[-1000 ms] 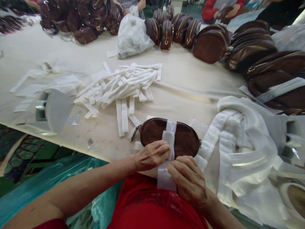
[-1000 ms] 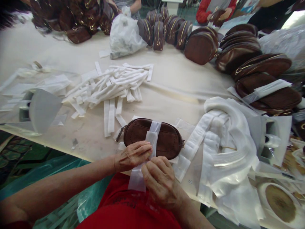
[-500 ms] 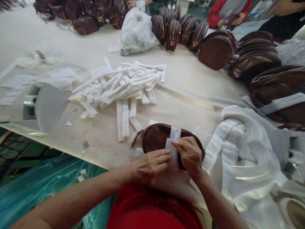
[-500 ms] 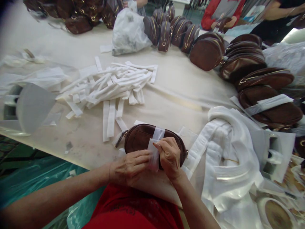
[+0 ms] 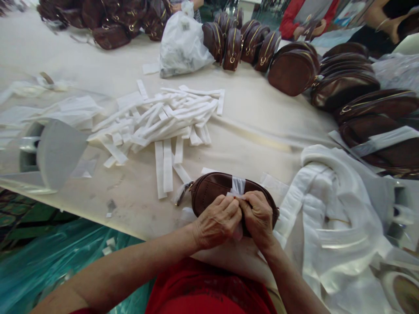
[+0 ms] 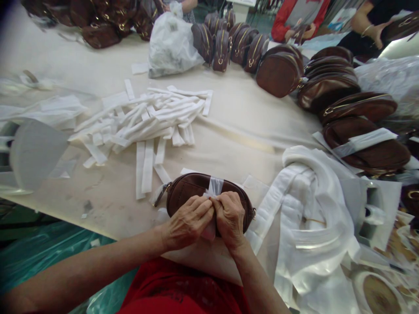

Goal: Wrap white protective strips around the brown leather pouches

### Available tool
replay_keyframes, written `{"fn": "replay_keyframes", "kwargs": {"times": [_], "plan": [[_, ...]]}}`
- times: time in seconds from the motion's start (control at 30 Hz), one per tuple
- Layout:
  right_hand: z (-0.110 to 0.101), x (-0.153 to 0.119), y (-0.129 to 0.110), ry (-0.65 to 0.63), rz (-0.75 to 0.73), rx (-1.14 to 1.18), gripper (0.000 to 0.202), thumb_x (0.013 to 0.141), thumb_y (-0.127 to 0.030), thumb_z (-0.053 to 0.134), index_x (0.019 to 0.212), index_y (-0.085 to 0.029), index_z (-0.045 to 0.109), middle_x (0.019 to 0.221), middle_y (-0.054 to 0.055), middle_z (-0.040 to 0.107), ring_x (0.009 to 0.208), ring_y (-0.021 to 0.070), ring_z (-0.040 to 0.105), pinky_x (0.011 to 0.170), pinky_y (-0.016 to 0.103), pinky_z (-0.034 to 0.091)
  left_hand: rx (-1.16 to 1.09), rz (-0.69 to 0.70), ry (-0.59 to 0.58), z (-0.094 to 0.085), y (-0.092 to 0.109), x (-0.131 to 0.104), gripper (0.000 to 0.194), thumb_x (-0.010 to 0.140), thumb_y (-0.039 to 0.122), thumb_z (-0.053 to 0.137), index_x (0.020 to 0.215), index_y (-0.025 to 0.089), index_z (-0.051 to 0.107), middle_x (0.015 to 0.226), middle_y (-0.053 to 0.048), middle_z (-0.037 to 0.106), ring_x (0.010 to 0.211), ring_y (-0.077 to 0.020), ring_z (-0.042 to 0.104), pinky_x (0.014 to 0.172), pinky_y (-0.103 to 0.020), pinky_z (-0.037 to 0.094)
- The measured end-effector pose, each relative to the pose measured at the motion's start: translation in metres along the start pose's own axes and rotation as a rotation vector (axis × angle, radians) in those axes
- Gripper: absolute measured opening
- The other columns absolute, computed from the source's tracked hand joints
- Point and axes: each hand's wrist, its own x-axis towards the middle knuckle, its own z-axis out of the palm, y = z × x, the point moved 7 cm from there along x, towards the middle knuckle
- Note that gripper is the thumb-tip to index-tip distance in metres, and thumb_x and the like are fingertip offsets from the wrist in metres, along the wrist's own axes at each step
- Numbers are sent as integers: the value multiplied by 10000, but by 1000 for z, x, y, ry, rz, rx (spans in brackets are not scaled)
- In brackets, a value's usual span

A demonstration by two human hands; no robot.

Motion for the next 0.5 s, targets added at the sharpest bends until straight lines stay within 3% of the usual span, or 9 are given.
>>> {"fn": "replay_keyframes", "kwargs": {"times": [0.2,0.5], "plan": [[-2,0,4,10,71,16,269,884,-340,538,660,-202,594,680,7,585,686,157,534,655,289,425,31,-15,-86,12,-2,-5,281,906,157,369,1093,37,540,1061,-163,568,1071,-252,516,951,-391,427],[-3,1,5,70,83,-17,298,899,-367,510,670,-200,597,691,22,604,682,167,537,667,300,423,67,-30,-49,10,-1,-5,388,883,126,331,1212,-19,477,1198,-200,533,1205,-280,448,1018,-392,387]]}}
